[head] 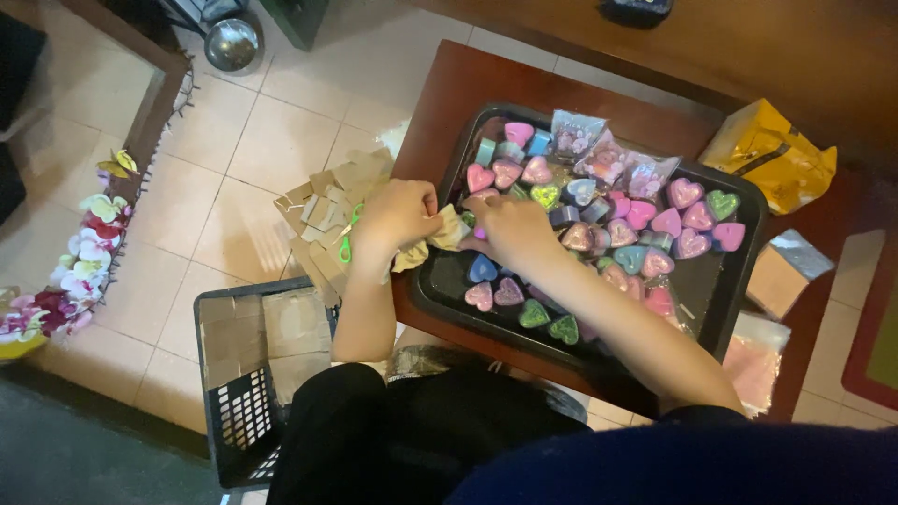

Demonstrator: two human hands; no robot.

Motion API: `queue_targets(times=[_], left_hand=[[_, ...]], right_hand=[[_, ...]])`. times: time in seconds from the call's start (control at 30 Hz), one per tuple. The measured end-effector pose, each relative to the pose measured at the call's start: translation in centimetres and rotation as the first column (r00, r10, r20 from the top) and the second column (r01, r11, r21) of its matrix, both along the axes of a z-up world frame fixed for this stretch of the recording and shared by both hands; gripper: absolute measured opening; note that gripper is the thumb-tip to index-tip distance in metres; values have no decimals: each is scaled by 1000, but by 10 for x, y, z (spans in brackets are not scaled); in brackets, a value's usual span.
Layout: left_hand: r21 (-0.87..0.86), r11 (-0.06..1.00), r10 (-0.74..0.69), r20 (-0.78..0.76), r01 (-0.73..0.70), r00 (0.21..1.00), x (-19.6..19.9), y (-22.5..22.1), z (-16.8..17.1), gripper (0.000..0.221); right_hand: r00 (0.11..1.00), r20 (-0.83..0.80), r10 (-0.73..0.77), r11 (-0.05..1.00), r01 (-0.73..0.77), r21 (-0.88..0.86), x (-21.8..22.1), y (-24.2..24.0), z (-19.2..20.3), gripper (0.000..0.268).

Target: Packaging heart-shaped colorful soaps or wax melts into small plastic bags.

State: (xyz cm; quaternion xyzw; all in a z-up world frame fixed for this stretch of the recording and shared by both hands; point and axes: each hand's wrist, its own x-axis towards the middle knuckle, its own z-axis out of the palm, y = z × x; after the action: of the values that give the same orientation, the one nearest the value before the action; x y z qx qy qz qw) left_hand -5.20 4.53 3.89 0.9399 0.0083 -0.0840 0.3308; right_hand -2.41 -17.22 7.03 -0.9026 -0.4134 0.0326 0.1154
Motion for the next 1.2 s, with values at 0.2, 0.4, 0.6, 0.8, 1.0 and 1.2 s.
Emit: queue_targets(times=[0.2,0.4,0.6,0.8,1.0,1.2], left_hand=[[100,995,-17,70,10,997,5,-12,15,16],[-68,995,-61,159,73,985,6,-2,-8,37],[-30,994,-106,106,109,989,5,-6,-9,46],[-101,990,-83,139,98,987,11,-10,-14,48],[-43,998,-43,112,48,993,10,-17,-14,43],[6,999,-51,130,50,990,14,-16,-19,40]], right_hand=[[1000,19,-10,994,12,-110,4,-2,-23,35],[999,-22,47,986,-50,-160,8,0,-12,41],[998,6,55,982,-53,-180,6,3,-5,49],[999,34,-30,992,34,-125,8,-17,18,40],[985,-174,-10,991,33,127,5,-16,38,48],[1000,-20,17,994,-19,-109,-2,3,1,54]])
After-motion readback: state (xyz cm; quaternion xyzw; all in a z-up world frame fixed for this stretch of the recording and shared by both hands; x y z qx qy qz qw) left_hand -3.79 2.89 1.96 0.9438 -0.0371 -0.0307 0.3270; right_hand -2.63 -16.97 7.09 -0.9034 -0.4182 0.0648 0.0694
